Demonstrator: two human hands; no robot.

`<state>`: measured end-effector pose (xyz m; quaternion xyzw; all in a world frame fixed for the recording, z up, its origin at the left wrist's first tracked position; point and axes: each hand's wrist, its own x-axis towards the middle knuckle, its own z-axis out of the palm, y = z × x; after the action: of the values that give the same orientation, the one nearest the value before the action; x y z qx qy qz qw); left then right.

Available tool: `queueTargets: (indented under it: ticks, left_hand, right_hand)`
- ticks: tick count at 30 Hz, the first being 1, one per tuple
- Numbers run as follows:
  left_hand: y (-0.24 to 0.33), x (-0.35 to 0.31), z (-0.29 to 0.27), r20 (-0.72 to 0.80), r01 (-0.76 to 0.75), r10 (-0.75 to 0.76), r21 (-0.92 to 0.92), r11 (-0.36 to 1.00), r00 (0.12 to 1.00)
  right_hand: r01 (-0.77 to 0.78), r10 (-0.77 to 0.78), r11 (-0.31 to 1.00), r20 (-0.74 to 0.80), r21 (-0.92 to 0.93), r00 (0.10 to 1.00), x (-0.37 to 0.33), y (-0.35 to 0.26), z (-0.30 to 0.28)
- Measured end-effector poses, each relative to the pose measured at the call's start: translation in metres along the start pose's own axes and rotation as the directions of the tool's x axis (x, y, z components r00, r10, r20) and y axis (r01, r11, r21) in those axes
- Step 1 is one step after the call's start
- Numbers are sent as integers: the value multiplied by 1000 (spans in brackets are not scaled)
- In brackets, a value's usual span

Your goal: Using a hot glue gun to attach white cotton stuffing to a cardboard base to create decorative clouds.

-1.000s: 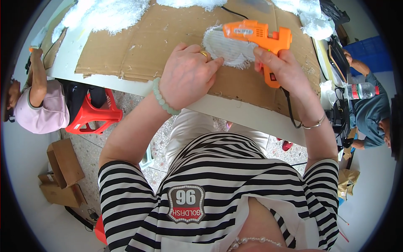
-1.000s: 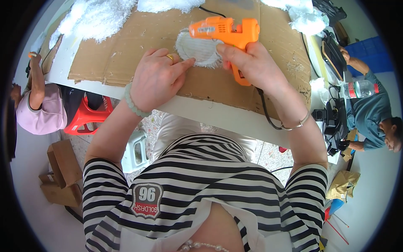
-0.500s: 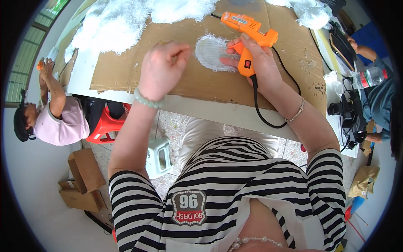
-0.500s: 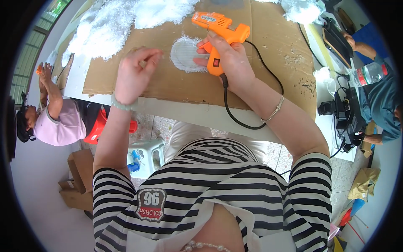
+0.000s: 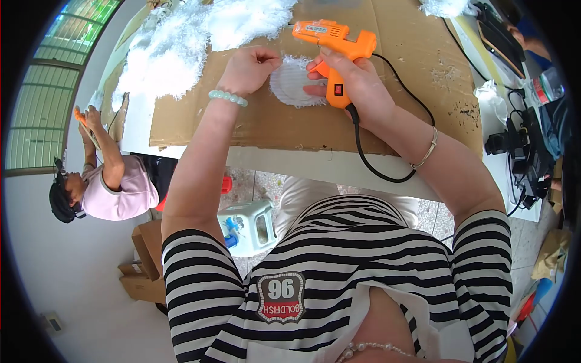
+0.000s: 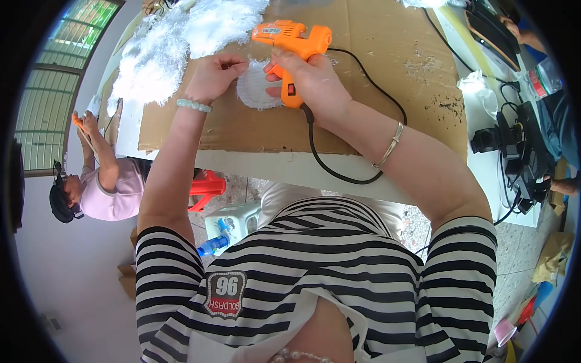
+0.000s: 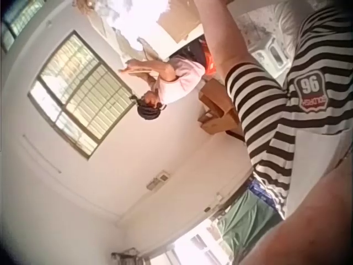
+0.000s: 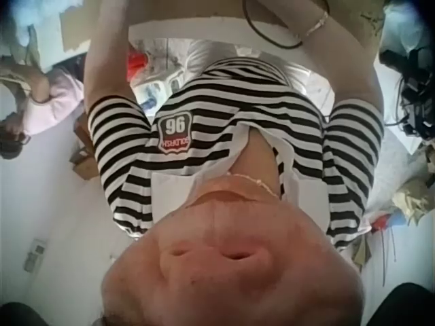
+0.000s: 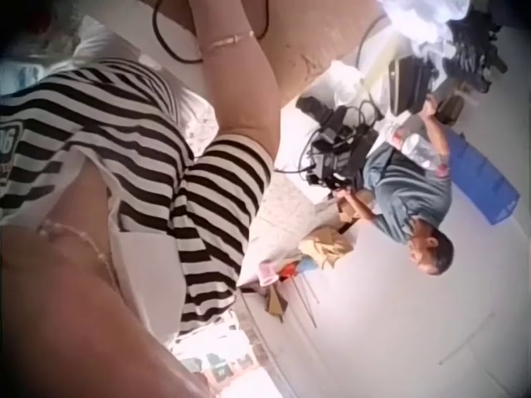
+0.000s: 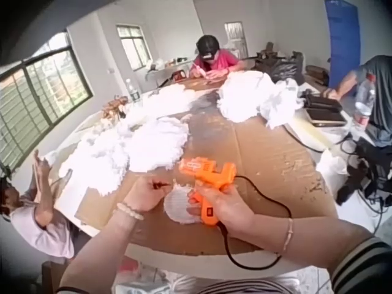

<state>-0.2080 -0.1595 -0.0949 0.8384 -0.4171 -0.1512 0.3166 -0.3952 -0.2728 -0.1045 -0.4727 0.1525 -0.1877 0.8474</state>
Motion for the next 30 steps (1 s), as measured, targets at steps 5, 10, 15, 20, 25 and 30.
queueTargets:
  ticks: [5,10,15,20,25,30]
  left_hand:
    - [1,5,2,-1,-27,27,21,999,1000]
    - [18,-8,6,-59,-239,277,357,903,959]
    - [22,-21,-12,-29,-264,262,-101,959,965]
    - [-22,-29,-30,-207,-75,46,-132,988,977]
    - [-13,-47,-5,-217,-295,429,462,837,877]
    - [-17,-49,5,-286,-169,137,-93,981,949]
  right_hand:
    - [-13,13,1000,-17,3,1000,-3,-3,3]
    - [-32,32,999,-31,1,999,-2,-2,2]
    - [28,-28,1000,-9,-7,1000,1,1,0]
    - [-26,26,999,0,-22,1000,-2,-4,2]
    - [-27,27,999,12,-44,1000,-4,-5,1]
    - [32,-30,999,44,-39,999,1,2,-1]
